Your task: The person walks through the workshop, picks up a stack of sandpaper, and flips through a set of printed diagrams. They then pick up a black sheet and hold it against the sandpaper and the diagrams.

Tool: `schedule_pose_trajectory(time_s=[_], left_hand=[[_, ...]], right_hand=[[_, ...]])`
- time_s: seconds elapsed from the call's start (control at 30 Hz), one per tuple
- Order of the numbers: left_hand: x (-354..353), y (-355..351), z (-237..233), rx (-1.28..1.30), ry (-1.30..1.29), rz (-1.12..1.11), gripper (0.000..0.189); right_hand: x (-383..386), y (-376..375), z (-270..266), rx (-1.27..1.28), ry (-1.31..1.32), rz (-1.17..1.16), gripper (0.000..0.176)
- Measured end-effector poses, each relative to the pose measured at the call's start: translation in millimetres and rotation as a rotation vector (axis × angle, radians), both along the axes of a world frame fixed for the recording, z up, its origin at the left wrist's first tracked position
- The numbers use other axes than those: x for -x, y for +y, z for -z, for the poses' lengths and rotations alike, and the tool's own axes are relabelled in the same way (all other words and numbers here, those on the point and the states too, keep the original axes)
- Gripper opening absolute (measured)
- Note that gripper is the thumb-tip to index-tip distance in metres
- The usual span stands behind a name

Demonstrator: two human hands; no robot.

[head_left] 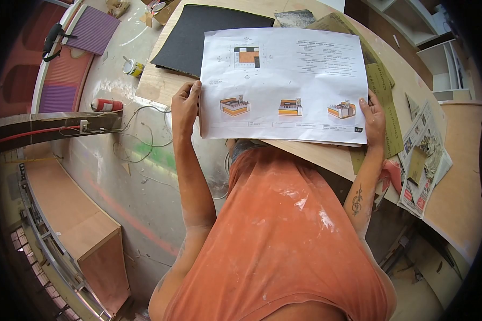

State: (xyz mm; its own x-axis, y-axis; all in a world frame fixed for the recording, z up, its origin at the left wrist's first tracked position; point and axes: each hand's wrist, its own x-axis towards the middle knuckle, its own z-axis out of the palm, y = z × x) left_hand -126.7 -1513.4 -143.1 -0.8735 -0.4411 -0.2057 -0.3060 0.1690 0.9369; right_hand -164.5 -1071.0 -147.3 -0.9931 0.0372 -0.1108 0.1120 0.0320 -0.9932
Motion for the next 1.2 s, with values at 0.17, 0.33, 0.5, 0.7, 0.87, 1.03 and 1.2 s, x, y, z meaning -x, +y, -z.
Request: schedule_pose_trajectory(time_s=[0.17,0.33,0.5,0.7,0.87,1.03,1.2], left_hand=[[0.8,-2.7,2.4,-0.033,0.022,0.027,0.032],[-0.1,-1.5,-0.4,-0.045,0.029,0.033,0.032],[-0.1,-2.5,0.1,-0.040,0.015,0.034,0.032],[-0.5,-0.2,-3.1,-0.018,0.006,0.024,0.033],[-0.4,-1.6,-1.6,-0.028,0.009,0.028,0.033],[-0.1,-2.9,0.5,-0.022,0.011,0.033,0.033],[0.1,-2.4,-0.5,-0.033,0.005,0.031,0.033]], right_hand=[[-0.1,-0.6,-1.8,-0.015,0.001,0.013,0.042],[0.4,1.6,-0.8,-0.043,-0.017,-0.032,0.042],[0.4,-2.4,0.6,0.009,0.020,0.012,0.042],[0.4,-2.0,0.7,0.013,0.020,0.001,0.042],[0.2,-3.0,-0.9,0.024,0.024,0.007,0.041],[0.4,0.7,-0.7,-0.024,-0.004,-0.034,0.042],[-0.3,-0.7,-3.1,-0.037,-0.011,-0.029,0.042]])
